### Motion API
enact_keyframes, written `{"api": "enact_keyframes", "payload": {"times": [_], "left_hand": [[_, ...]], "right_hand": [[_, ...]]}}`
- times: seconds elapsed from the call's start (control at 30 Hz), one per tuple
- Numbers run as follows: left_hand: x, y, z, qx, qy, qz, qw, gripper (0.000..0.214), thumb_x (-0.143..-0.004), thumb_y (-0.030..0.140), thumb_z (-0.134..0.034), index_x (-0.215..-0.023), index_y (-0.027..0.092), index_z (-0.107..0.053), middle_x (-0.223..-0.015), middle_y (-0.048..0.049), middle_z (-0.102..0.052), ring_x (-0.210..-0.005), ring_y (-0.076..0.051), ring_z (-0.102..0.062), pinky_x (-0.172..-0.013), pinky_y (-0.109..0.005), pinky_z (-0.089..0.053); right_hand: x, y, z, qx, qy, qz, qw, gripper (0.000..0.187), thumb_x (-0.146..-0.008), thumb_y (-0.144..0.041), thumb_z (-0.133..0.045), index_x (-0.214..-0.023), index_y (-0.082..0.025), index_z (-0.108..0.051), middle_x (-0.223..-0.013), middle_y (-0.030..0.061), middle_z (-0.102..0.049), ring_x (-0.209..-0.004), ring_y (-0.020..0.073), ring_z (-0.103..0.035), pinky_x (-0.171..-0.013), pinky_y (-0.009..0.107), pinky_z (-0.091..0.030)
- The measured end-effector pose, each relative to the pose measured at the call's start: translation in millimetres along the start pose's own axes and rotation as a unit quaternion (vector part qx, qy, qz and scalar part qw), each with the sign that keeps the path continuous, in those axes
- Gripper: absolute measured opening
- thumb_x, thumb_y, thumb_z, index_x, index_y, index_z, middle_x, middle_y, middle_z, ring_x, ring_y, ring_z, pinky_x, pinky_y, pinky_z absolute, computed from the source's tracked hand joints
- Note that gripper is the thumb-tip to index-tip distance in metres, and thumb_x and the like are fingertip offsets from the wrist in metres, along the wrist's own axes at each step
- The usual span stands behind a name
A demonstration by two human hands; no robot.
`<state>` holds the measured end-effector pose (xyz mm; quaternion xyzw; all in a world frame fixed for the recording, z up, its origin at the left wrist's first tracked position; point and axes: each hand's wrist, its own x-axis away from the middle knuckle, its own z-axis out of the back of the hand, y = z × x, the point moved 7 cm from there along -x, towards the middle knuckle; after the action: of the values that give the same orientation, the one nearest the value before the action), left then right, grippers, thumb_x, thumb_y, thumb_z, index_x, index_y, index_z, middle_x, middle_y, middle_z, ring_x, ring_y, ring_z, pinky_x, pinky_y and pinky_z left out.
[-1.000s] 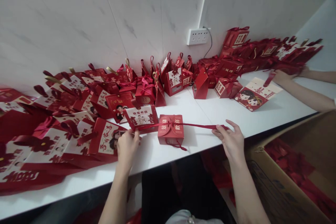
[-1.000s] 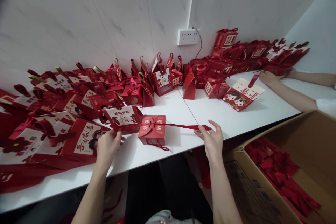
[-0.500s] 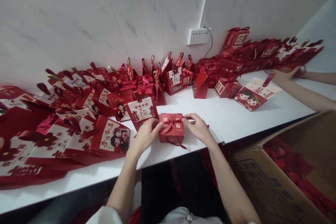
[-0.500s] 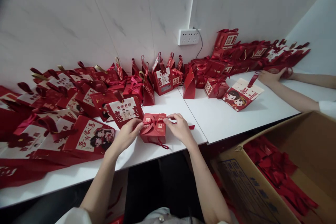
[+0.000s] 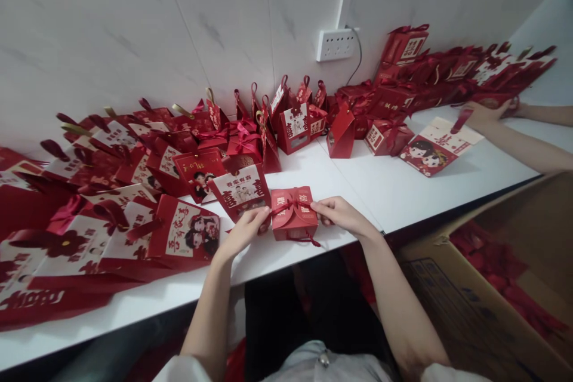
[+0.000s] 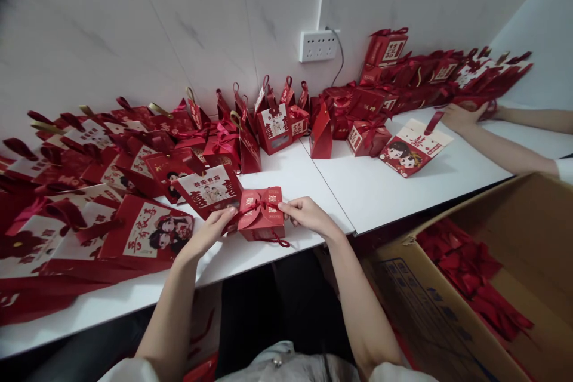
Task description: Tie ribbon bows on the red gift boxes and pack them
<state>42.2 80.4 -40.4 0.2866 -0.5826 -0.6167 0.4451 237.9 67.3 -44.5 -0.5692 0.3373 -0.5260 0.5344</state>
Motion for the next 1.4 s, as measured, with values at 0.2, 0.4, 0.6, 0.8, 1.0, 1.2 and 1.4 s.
{"api": "enact_keyframes", "payload": {"times": [0.2,0.4,0.6,0.8,1.0,1.2,1.4], "left_hand": [[-2.7,-0.9,5.9,0.057,0.005,-0.019,0.998,0.036,-0.080,0.048,-0.056,-0.065,0.017,-0.045,-0.055,0.0041,-0.046,-0.052,-0.009,-0.037,-0.051,-0.022,-0.026],[-5.1,2.8,5.5,0.127,0.005,-0.028,0.991,0.032,-0.076,0.043,-0.063,-0.065,0.016,-0.050,-0.055,0.0037,-0.046,-0.053,-0.009,-0.039,-0.053,-0.022,-0.027],[-7.0,2.2,-1.9,0.216,0.020,-0.016,0.976,0.037,-0.072,0.039,-0.065,-0.058,0.017,-0.040,-0.052,0.0058,-0.035,-0.048,-0.007,-0.034,-0.048,-0.021,-0.024],[-6.8,0.5,-11.1,0.287,0.041,-0.008,0.957,0.041,-0.064,0.039,-0.069,-0.055,0.018,-0.035,-0.052,0.0065,-0.030,-0.046,-0.006,-0.031,-0.047,-0.019,-0.026],[-4.6,-7.2,-14.3,0.295,0.054,0.000,0.954,0.040,-0.061,0.039,-0.070,-0.055,0.018,-0.037,-0.051,0.0057,-0.032,-0.046,-0.007,-0.034,-0.047,-0.020,-0.028],[-5.0,-17.6,-6.7,0.248,0.063,-0.001,0.967,0.032,-0.062,0.037,-0.067,-0.054,0.017,-0.042,-0.050,0.0040,-0.040,-0.049,-0.009,-0.040,-0.049,-0.021,-0.030],[-3.8,-16.0,-0.9,0.169,0.038,0.004,0.985,0.031,-0.071,0.035,-0.060,-0.054,0.018,-0.041,-0.051,0.0041,-0.041,-0.048,-0.008,-0.039,-0.047,-0.021,-0.027]], "right_hand": [[1.0,-6.8,4.6,-0.019,0.003,0.011,1.000,0.040,-0.070,-0.055,-0.065,-0.065,-0.016,-0.056,-0.052,-0.0041,-0.051,-0.048,0.0079,-0.043,-0.049,0.023,-0.029],[0.5,-16.6,10.5,-0.044,0.046,0.038,0.997,0.033,-0.071,-0.049,-0.066,-0.068,-0.016,-0.060,-0.058,-0.0033,-0.054,-0.054,0.0090,-0.046,-0.053,0.024,-0.031],[0.4,-14.1,5.0,-0.145,0.031,0.052,0.988,0.035,-0.069,-0.046,-0.070,-0.057,-0.016,-0.054,-0.056,-0.0035,-0.052,-0.055,0.0079,-0.045,-0.057,0.024,-0.033],[0.4,2.1,-2.3,-0.210,0.014,0.029,0.977,0.041,-0.067,-0.052,-0.069,-0.058,-0.018,-0.047,-0.049,-0.0066,-0.042,-0.047,0.0079,-0.040,-0.048,0.024,-0.029],[3.0,18.1,0.0,-0.236,0.024,0.019,0.971,0.042,-0.065,-0.051,-0.072,-0.057,-0.018,-0.047,-0.049,-0.0061,-0.043,-0.047,0.0070,-0.039,-0.049,0.023,-0.030],[4.7,22.7,7.2,-0.220,0.034,0.010,0.975,0.041,-0.064,-0.048,-0.073,-0.057,-0.018,-0.047,-0.049,-0.0060,-0.044,-0.048,0.0075,-0.040,-0.051,0.024,-0.030],[10.8,2.2,17.3,-0.169,0.003,0.016,0.986,0.038,-0.066,-0.045,-0.074,-0.055,-0.016,-0.052,-0.051,-0.0046,-0.046,-0.051,0.0080,-0.041,-0.054,0.025,-0.031]]}}
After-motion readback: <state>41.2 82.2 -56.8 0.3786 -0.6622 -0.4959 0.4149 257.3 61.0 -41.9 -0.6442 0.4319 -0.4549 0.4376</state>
